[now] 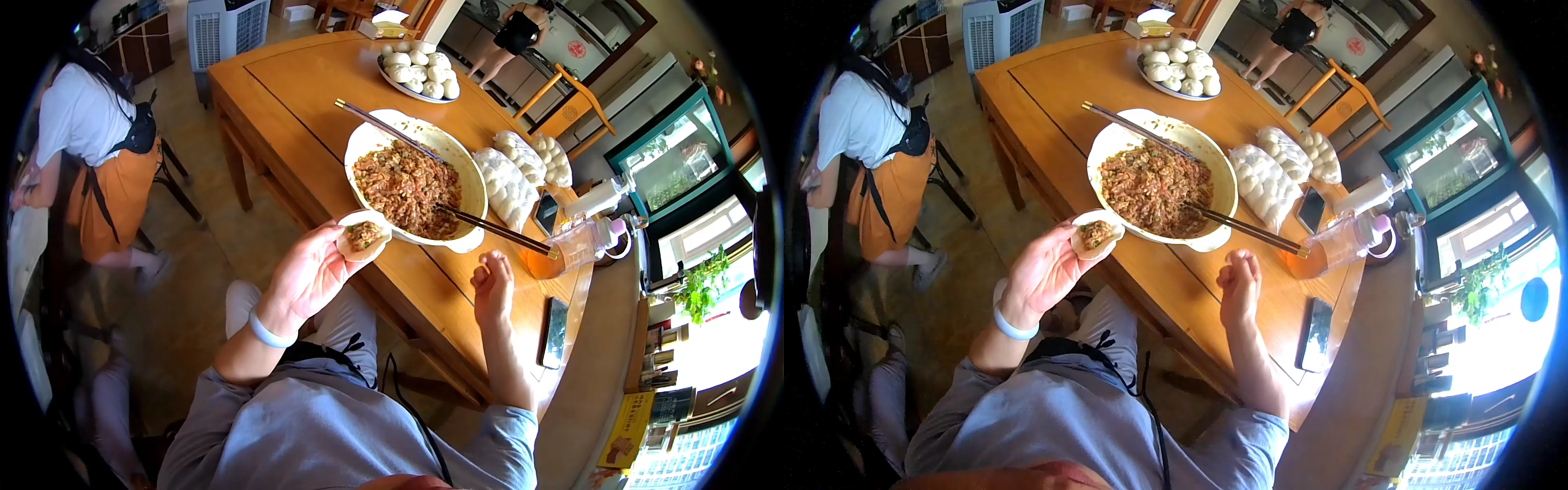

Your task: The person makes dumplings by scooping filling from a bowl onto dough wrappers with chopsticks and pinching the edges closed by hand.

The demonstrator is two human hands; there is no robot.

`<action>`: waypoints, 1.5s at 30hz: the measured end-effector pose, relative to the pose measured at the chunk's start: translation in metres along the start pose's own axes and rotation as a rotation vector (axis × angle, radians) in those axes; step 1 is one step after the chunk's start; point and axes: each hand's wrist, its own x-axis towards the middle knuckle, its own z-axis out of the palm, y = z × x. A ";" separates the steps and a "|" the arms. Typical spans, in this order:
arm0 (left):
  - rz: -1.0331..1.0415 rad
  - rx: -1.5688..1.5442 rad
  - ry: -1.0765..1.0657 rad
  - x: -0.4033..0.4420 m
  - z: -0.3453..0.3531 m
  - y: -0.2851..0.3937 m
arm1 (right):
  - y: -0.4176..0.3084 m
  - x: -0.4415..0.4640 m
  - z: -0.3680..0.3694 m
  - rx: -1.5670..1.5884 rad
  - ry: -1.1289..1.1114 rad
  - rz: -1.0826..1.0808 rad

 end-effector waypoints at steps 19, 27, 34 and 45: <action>-0.038 0.067 -0.004 -0.009 0.003 -0.012 | -0.017 -0.035 0.089 -1.082 -0.691 -1.389; -0.044 0.077 -0.021 -0.009 -0.001 -0.016 | -0.011 -0.031 0.088 -1.038 -0.679 -1.385; -0.053 0.044 -0.022 -0.008 -0.001 -0.022 | -0.009 -0.031 0.085 -1.037 -0.667 -1.407; -0.034 0.106 -0.022 -0.007 -0.003 -0.029 | -0.007 -0.026 0.087 -1.024 -0.697 -1.382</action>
